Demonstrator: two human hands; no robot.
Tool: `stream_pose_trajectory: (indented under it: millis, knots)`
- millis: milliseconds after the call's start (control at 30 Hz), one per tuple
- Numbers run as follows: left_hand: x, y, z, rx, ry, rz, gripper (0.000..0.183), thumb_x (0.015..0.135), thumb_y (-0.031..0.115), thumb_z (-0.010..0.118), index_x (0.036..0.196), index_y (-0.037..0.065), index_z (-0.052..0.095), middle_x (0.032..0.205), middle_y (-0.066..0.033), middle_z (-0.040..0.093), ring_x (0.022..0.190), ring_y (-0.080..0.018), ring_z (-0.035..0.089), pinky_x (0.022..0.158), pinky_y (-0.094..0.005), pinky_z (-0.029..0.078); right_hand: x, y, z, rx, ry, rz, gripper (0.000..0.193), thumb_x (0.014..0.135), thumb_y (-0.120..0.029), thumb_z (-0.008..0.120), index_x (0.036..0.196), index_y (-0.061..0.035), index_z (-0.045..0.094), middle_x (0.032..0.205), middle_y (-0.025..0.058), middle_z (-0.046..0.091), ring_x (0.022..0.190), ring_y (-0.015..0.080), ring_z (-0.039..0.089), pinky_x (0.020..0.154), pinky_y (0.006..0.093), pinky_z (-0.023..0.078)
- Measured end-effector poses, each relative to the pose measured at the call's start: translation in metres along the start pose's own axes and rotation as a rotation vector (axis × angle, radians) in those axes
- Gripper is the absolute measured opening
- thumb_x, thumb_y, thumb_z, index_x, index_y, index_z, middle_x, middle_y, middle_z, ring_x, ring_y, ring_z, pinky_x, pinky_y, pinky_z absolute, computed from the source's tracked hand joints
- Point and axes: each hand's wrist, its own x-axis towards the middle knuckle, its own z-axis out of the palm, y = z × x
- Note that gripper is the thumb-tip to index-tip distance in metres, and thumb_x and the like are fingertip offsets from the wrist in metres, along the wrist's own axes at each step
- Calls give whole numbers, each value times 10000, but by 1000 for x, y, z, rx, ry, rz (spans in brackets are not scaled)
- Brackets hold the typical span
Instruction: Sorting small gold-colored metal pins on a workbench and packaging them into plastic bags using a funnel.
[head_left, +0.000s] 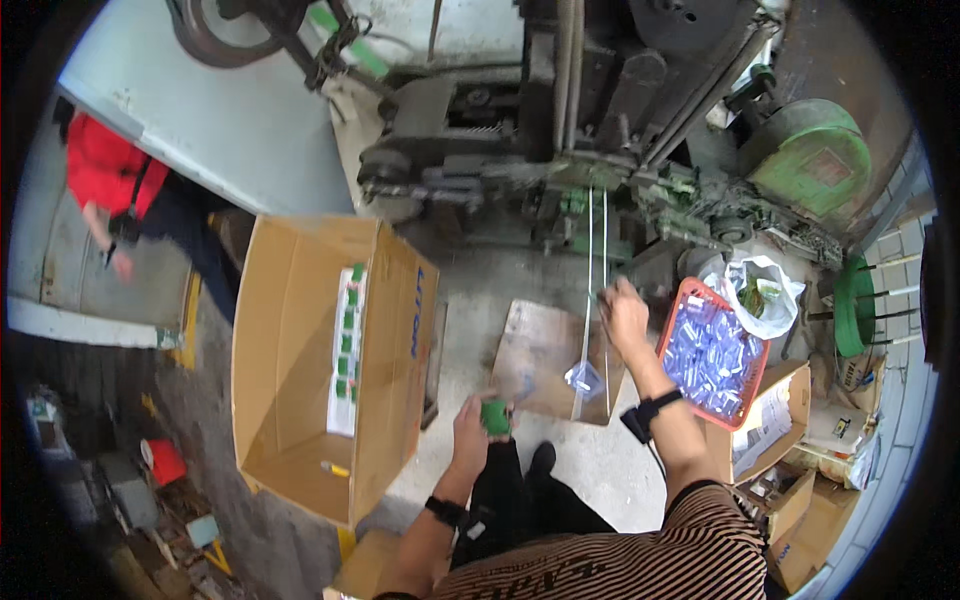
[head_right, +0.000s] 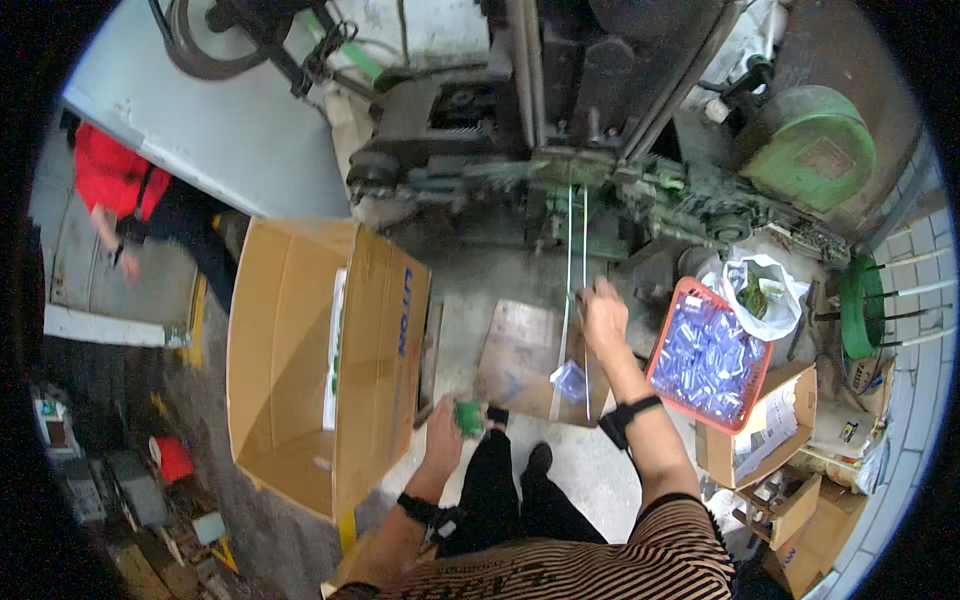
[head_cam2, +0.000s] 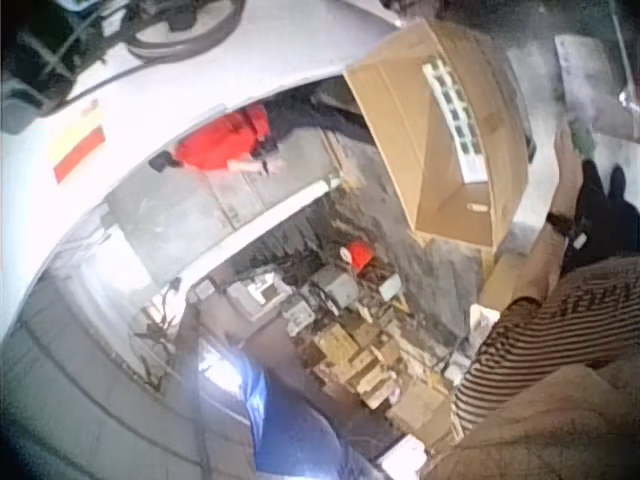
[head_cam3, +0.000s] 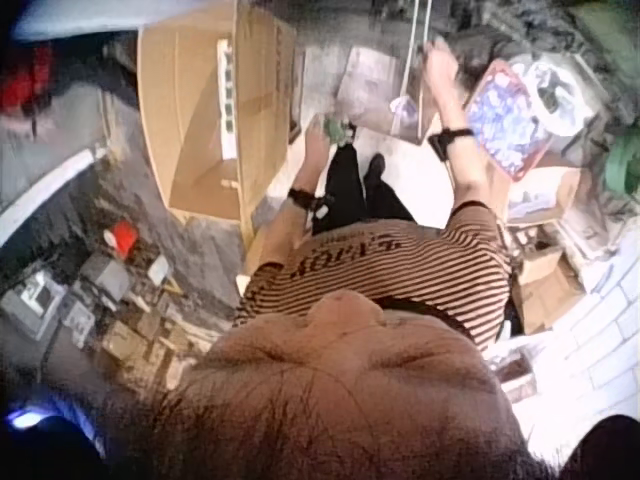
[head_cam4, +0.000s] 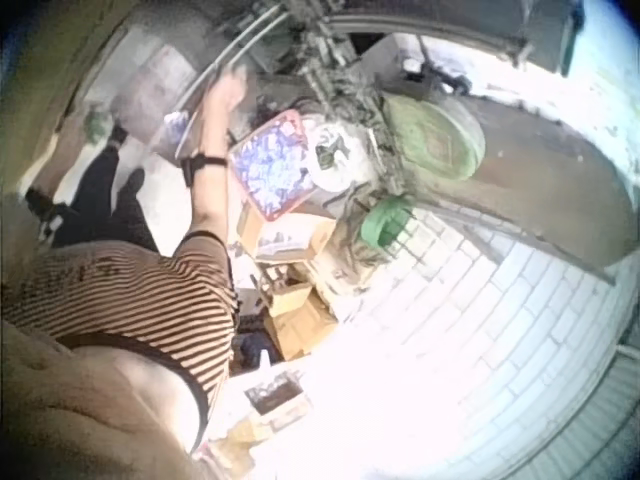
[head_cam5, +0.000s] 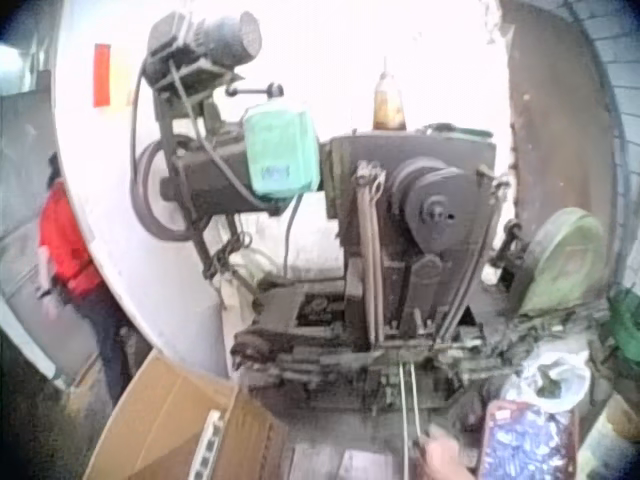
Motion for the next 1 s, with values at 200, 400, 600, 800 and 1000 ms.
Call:
stream_pose_trajectory:
  millis: [200,400,600,800,1000]
  knots:
    - [-3,-2,25,68,32,-26,403,974,364,325,1193,54,459,983,-108,608,740,-234,654,588,-325,546,-202,-37,-24,211,-253,31,129,715,-62,644,843,-58,635,837,134,537,721,326,573,620,417,470]
    - [-39,-38,35,91,-68,2,371,977,348,329,1110,64,526,917,-92,616,717,-189,642,523,-295,539,-227,-90,-100,608,-166,0,215,706,-21,639,916,-63,645,867,109,580,788,302,597,669,374,488]
    - [-70,-73,36,176,-69,79,346,980,328,337,1076,62,536,849,-65,590,657,-147,602,456,-269,518,-207,-113,-111,447,-89,-284,253,682,-47,646,935,-63,632,840,96,561,767,296,589,651,396,477]
    - [-102,-64,26,92,-80,106,338,975,343,360,1071,69,533,850,-54,583,655,-129,599,454,-258,514,-224,-134,-115,406,-186,-253,171,729,-112,672,893,-80,638,786,84,559,715,300,584,622,390,475]
    - [-131,-34,17,55,-77,86,248,960,278,434,1060,72,530,859,-44,585,664,-115,598,439,-248,505,-223,-158,-109,469,-207,-319,234,713,-84,688,941,-74,636,752,88,564,663,294,584,579,373,468]
